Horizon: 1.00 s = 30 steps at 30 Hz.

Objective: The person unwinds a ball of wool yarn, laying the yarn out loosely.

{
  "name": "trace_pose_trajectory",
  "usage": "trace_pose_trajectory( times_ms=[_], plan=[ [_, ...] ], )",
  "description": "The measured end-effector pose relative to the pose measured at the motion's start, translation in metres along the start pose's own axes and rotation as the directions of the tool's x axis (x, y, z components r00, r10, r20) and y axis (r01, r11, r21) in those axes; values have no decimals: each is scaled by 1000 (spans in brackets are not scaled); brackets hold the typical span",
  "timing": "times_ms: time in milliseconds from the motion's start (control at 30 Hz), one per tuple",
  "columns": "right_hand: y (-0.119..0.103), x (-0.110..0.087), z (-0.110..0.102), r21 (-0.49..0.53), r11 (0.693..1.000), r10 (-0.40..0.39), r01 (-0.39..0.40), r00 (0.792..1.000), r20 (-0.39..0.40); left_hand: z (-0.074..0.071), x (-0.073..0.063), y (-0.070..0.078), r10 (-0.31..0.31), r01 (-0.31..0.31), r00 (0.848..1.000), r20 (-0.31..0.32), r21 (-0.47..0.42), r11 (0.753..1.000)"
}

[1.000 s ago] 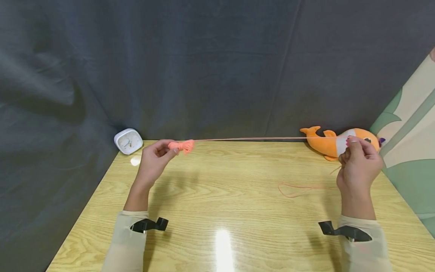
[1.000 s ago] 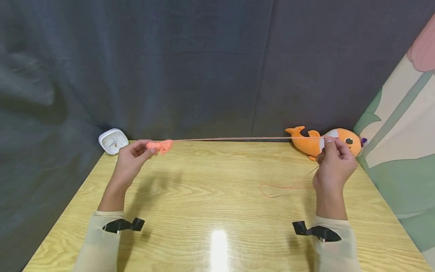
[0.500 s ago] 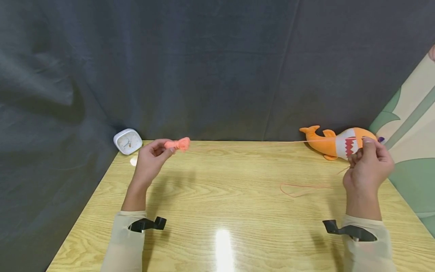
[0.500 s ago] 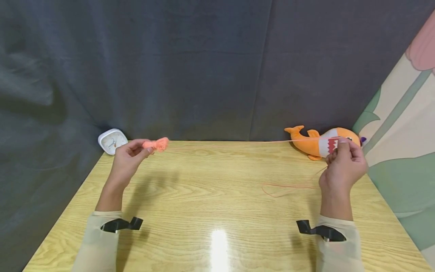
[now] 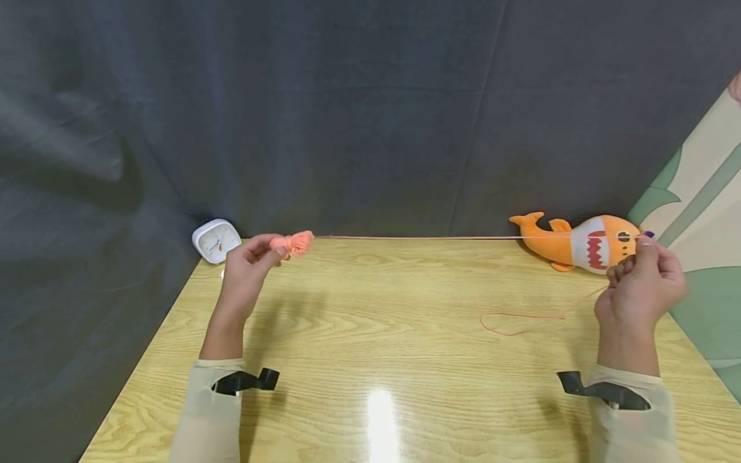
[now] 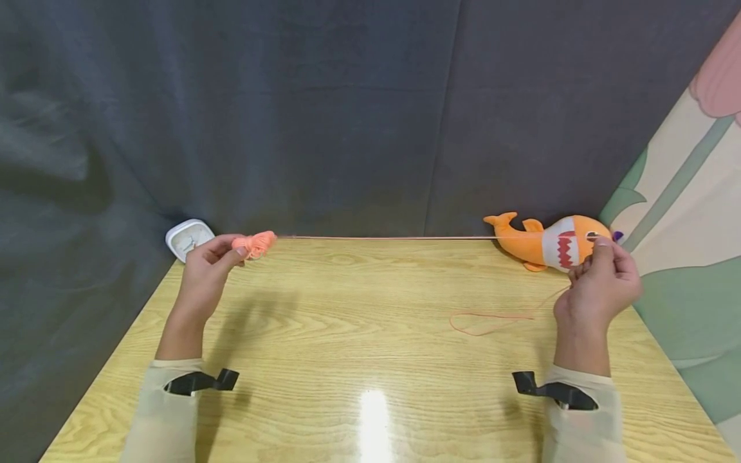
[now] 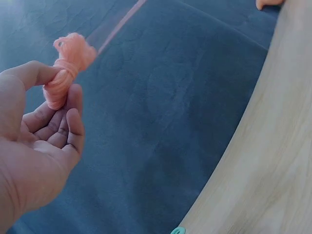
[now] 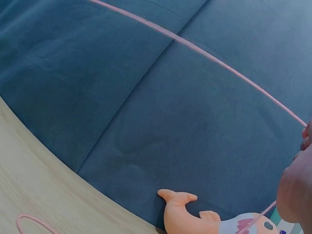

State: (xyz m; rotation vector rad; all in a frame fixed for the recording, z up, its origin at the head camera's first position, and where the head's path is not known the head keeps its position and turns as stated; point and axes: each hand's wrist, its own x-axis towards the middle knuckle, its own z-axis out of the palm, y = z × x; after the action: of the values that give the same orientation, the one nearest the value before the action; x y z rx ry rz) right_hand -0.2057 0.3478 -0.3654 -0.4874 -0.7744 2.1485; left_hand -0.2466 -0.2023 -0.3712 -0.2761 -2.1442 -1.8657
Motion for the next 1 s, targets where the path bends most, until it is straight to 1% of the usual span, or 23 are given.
trace_pose_trajectory(
  times_ms=[100, 167, 300, 367, 433, 533, 633, 700, 800, 867, 933, 1000],
  plan=[
    [0, 1, -1, 9, 1000, 2, -2, 1000, -6, -2, 2, 0, -9, 7, 999, -33, -74, 997],
    [0, 2, -1, 22, 1000, -4, 4, 1000, -1, -3, 2, 0, -22, 17, 999, -45, -94, 995],
    [2, 4, -2, -7, 1000, -5, 5, 1000, 4, -2, 1, 1, -47, 46, 998, -28, -51, 998],
    [2, 6, -4, -58, 998, 17, -17, 1000, 4, -1, 1, 0, -52, 52, 999, -12, -16, 999],
    [2, 9, -7, -136, 989, 60, -60, 998, -5, 1, 1, -1, -46, 46, 999, 7, 9, 999],
    [2, 14, -13, -241, 962, 133, -131, 991, -12, 4, 1, -4, -32, 31, 999, 39, 28, 999],
    [6, 19, -18, -349, 921, 181, -173, 983, -10, 8, 1, -6, -33, 30, 997, 65, 47, 998],
    [11, 20, -18, -435, 885, 179, -166, 984, -11, 11, 1, -8, -42, 37, 996, 81, 57, 998],
    [18, 18, -16, -566, 816, 140, -121, 990, -9, 16, 0, -10, -48, 42, 993, 104, 62, 997],
    [22, 16, -13, -602, 795, 101, -76, 995, 8, 19, 0, -10, -44, 38, 992, 116, 54, 998],
    [26, 12, -10, -605, 795, 68, -23, 996, 51, 21, -1, -10, -36, 30, 992, 122, 50, 998],
    [29, 7, -6, -591, 807, 69, 8, 992, 107, 23, -1, -10, -34, 29, 992, 120, 45, 999]
  ],
)
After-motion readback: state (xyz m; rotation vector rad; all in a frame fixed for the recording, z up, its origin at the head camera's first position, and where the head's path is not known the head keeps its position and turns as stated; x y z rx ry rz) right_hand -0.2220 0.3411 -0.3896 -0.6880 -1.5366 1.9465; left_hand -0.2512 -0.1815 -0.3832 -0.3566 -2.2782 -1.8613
